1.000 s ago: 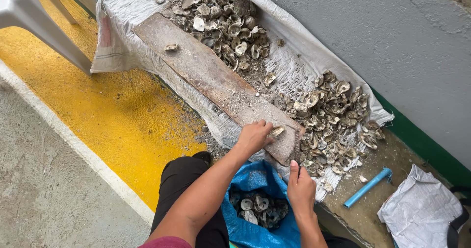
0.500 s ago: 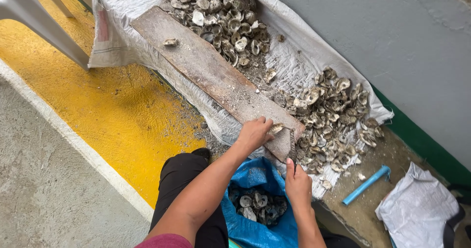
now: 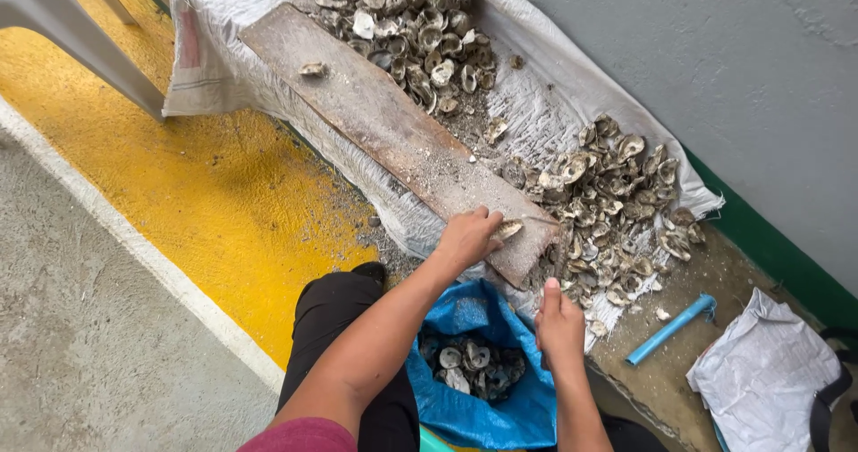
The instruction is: Opening oyster shells with a shucking knife and placing them into a blue bag.
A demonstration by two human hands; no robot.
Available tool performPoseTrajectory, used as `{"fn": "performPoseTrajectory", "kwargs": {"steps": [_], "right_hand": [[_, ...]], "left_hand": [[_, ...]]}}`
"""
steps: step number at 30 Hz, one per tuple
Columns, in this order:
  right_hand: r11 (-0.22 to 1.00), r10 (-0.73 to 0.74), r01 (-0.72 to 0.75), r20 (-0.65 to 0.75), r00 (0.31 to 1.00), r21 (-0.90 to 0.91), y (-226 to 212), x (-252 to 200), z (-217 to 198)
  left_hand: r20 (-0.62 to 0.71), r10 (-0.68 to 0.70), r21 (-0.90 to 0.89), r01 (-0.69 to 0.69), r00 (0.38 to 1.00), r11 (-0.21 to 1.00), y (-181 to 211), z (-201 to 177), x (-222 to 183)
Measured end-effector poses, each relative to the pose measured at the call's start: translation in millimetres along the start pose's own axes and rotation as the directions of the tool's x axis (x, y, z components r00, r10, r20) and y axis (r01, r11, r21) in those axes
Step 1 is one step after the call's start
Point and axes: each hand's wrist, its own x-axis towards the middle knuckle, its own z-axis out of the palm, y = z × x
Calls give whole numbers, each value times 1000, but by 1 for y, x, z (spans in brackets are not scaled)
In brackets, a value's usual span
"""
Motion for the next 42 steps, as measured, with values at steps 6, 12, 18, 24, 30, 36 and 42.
{"fn": "performPoseTrajectory", "kwargs": {"steps": [6, 12, 18, 24, 30, 36, 42], "right_hand": [[897, -342, 294, -96, 935, -330, -3, -3, 4], [920, -274, 228, -105, 956, -319, -13, -15, -2], [920, -343, 283, -204, 917, -272, -25, -32, -7], [816, -374, 283, -86, 924, -504, 20, -2, 12], [937, -273, 221, -174, 946, -271, -42, -37, -3], [843, -386, 312, -89, 918, -437, 18, 1, 16], [895, -414, 351, -217, 884, -277, -58, -41, -13]], "left_hand": [[-9, 5, -5, -5, 1000, 1000, -2, -3, 7], [35, -15, 23, 14, 999, 1000, 0, -4, 8], [53, -26, 31, 24, 998, 999, 0, -6, 8], [-6, -19, 26, 20, 1000, 999, -2, -3, 13], [58, -33, 18, 32, 998, 999, -2, -7, 10], [-39, -3, 0, 3, 999, 1000, -1, -3, 11], [-53, -2, -8, 2, 999, 1000, -2, -8, 10]]}}
